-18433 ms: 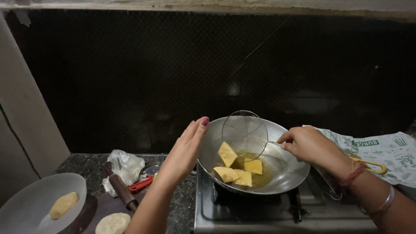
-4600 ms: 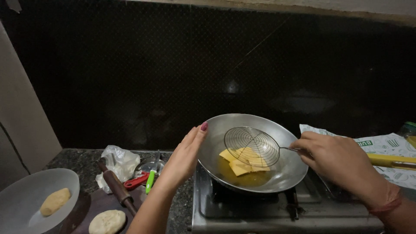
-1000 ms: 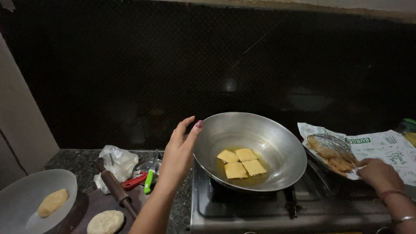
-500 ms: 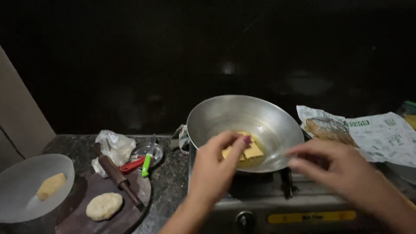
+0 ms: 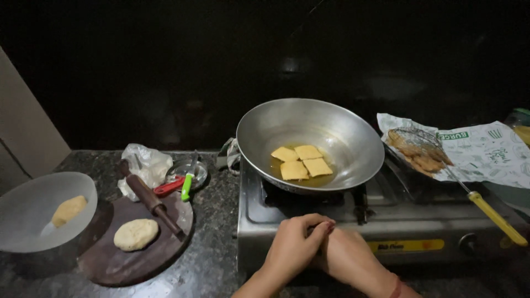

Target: Preparing and frying small pieces of dough in a pan of oil on a stove.

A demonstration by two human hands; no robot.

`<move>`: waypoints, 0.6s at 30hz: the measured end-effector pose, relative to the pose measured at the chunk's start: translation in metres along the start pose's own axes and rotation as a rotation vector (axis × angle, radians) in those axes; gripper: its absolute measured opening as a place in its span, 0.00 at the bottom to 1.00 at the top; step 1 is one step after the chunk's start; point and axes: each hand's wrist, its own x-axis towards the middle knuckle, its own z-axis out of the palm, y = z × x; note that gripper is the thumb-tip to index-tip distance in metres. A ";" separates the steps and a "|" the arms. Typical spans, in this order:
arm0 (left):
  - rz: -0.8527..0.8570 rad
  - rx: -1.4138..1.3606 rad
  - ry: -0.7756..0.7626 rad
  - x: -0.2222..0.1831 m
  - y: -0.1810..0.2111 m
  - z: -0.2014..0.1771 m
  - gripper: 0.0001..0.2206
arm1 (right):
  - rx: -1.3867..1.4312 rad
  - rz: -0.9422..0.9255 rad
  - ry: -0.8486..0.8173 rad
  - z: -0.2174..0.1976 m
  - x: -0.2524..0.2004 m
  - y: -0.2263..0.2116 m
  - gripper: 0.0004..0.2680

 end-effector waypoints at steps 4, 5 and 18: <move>-0.003 0.064 0.007 0.000 -0.005 0.004 0.13 | -0.033 0.022 0.011 0.017 0.002 0.004 0.09; -0.010 0.063 0.001 0.000 -0.004 0.004 0.13 | -0.060 0.031 0.030 0.021 0.002 0.005 0.08; -0.006 0.029 -0.018 0.000 -0.014 0.008 0.12 | 0.054 -0.015 0.129 0.026 -0.001 0.005 0.07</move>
